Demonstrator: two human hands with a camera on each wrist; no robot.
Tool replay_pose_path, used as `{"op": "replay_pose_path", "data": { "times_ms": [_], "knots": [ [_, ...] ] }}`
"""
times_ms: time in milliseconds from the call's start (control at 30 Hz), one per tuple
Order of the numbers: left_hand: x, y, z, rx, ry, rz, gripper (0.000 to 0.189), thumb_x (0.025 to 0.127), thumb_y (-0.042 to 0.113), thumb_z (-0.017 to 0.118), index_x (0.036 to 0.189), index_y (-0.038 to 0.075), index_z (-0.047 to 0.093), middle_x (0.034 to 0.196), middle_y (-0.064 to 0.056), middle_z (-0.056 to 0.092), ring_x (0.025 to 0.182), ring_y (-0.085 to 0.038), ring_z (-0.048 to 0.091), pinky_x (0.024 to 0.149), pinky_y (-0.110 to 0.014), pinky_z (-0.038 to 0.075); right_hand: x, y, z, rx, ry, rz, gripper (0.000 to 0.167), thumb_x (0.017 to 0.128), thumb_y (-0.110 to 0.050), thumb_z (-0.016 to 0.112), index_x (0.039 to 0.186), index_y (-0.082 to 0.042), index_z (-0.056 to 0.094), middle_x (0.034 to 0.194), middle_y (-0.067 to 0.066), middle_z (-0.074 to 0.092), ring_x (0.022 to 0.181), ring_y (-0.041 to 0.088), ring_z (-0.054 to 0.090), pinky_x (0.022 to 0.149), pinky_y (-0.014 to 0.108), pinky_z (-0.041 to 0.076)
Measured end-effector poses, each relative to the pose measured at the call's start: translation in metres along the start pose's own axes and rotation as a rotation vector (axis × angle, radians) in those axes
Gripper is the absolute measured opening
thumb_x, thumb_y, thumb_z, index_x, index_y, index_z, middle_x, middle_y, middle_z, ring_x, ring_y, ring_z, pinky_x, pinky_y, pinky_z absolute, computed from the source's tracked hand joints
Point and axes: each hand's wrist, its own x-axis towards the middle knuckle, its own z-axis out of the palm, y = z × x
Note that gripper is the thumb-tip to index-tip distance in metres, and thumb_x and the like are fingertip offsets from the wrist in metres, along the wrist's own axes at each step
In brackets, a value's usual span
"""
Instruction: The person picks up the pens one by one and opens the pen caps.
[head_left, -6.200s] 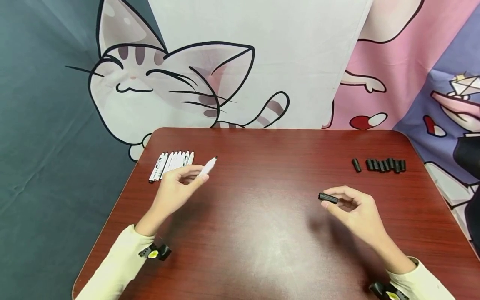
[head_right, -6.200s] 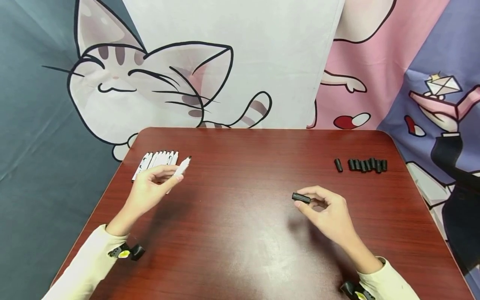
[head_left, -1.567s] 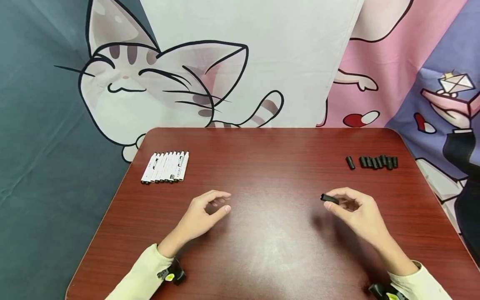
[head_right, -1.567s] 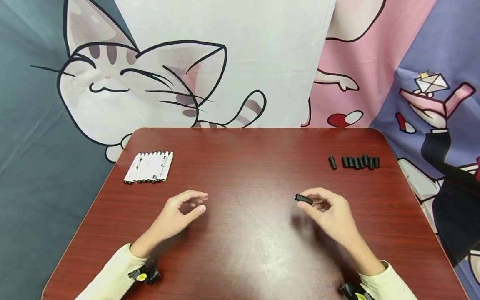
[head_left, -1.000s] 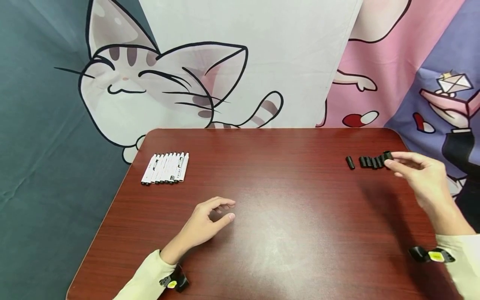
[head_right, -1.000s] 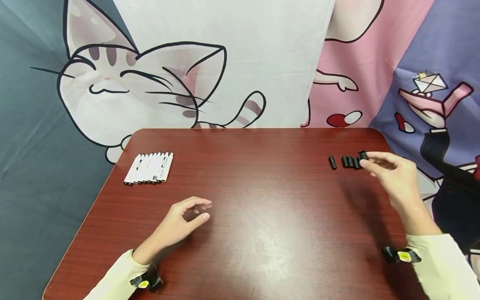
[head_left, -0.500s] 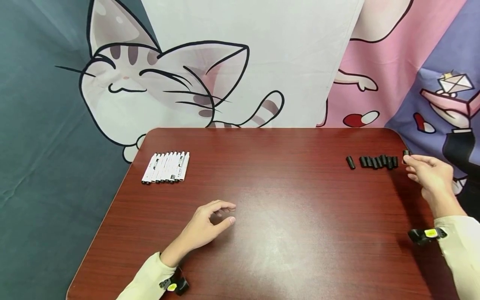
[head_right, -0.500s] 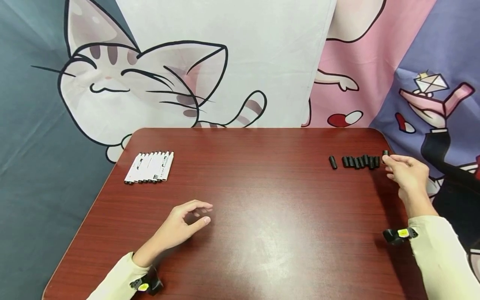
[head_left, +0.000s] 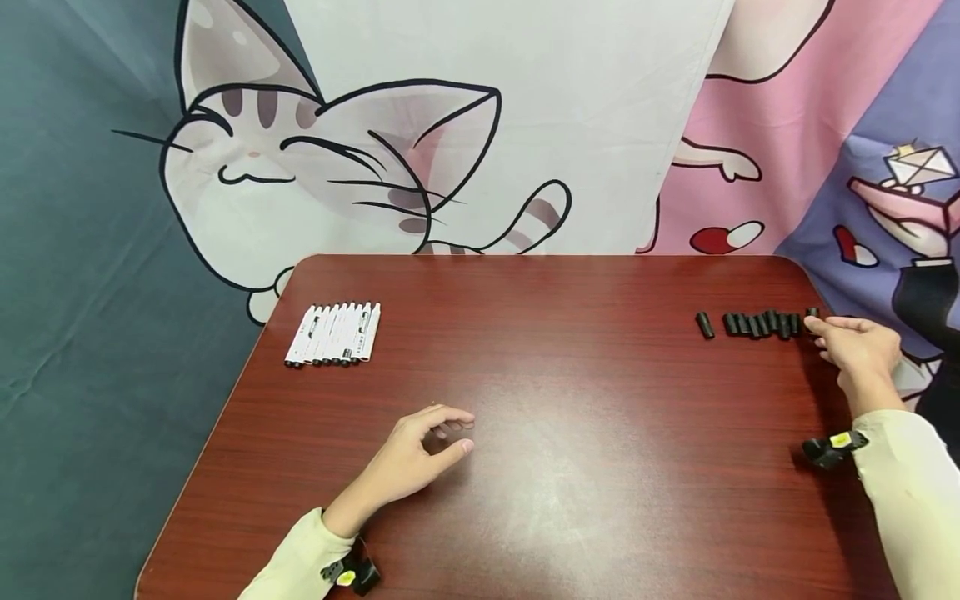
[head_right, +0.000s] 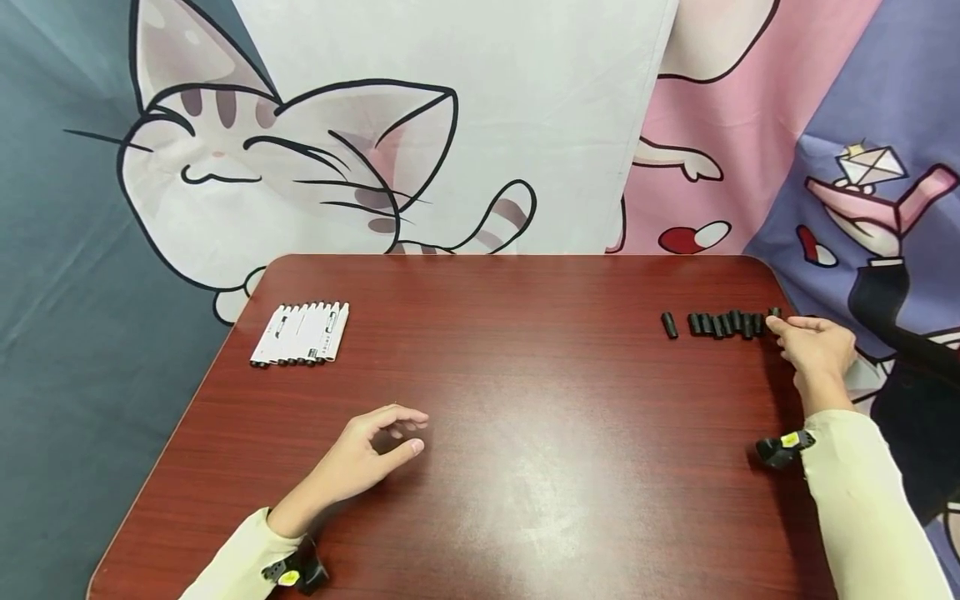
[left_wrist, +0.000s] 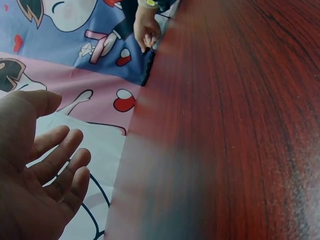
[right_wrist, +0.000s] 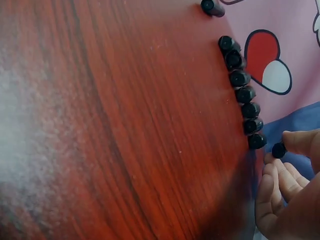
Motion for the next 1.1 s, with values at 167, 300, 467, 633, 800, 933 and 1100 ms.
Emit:
{"op": "replay_pose_path", "data": {
  "times_ms": [167,300,467,633,800,933,1100],
  "knots": [
    [-0.001,-0.001,0.001,0.004,0.0,0.005,0.028,0.092,0.021,0.078,0.119,0.017,0.073,0.109,-0.002,0.074,0.09,-0.024,0.067,0.08,-0.033,0.054,0.003,0.002,0.0,-0.069,0.035,-0.013,0.031,0.085,-0.025,0.083,0.059,-0.034,0.067,0.052,-0.014,0.064,0.047,0.0,0.061,0.044,0.019,0.05],
    [-0.001,-0.001,0.001,0.008,-0.003,-0.002,0.029,0.091,0.021,0.078,0.119,0.014,0.073,0.108,-0.003,0.074,0.089,-0.023,0.066,0.078,-0.036,0.054,0.005,0.004,0.0,-0.092,0.046,-0.015,0.034,0.085,-0.025,0.083,0.057,-0.034,0.066,0.051,-0.014,0.063,0.045,0.001,0.06,0.043,0.02,0.049],
    [-0.001,0.001,0.001,0.008,-0.009,-0.012,0.03,0.09,0.021,0.079,0.119,0.014,0.073,0.109,0.001,0.073,0.09,-0.021,0.066,0.079,-0.036,0.054,0.006,0.005,-0.001,-0.118,0.052,-0.022,0.037,0.085,-0.025,0.082,0.055,-0.036,0.065,0.049,-0.015,0.062,0.043,0.002,0.06,0.042,0.02,0.049],
    [-0.001,0.001,0.0,0.008,-0.006,-0.007,0.03,0.09,0.021,0.079,0.118,0.014,0.073,0.11,0.001,0.073,0.091,-0.021,0.067,0.079,-0.034,0.054,0.006,0.005,-0.001,-0.165,0.045,-0.028,0.038,0.088,-0.029,0.079,0.053,-0.036,0.065,0.049,-0.016,0.062,0.043,0.0,0.059,0.042,0.019,0.048],
    [-0.001,0.0,-0.001,0.007,-0.004,-0.007,0.029,0.091,0.022,0.078,0.118,0.012,0.073,0.111,0.005,0.073,0.091,-0.022,0.067,0.081,-0.032,0.054,0.007,0.005,0.0,-0.164,0.028,-0.028,0.039,0.091,-0.028,0.075,0.054,-0.035,0.067,0.05,-0.016,0.062,0.046,0.0,0.06,0.044,0.019,0.049],
    [0.0,-0.002,-0.002,0.004,-0.001,-0.016,0.029,0.091,0.022,0.078,0.119,0.013,0.073,0.111,0.003,0.073,0.092,-0.021,0.068,0.081,-0.031,0.054,0.006,0.005,0.001,-0.162,0.024,-0.028,0.038,0.092,-0.028,0.074,0.056,-0.035,0.067,0.051,-0.017,0.062,0.046,-0.001,0.06,0.045,0.019,0.05],
    [0.003,-0.003,-0.008,0.013,0.006,-0.025,0.029,0.092,0.022,0.078,0.119,0.014,0.072,0.112,-0.005,0.074,0.094,-0.024,0.068,0.082,-0.031,0.054,-0.003,0.003,0.001,-0.304,0.057,-0.093,0.038,0.092,-0.039,0.071,0.056,-0.046,0.062,0.05,-0.023,0.059,0.046,-0.004,0.056,0.056,0.014,0.042]
  ]
}}
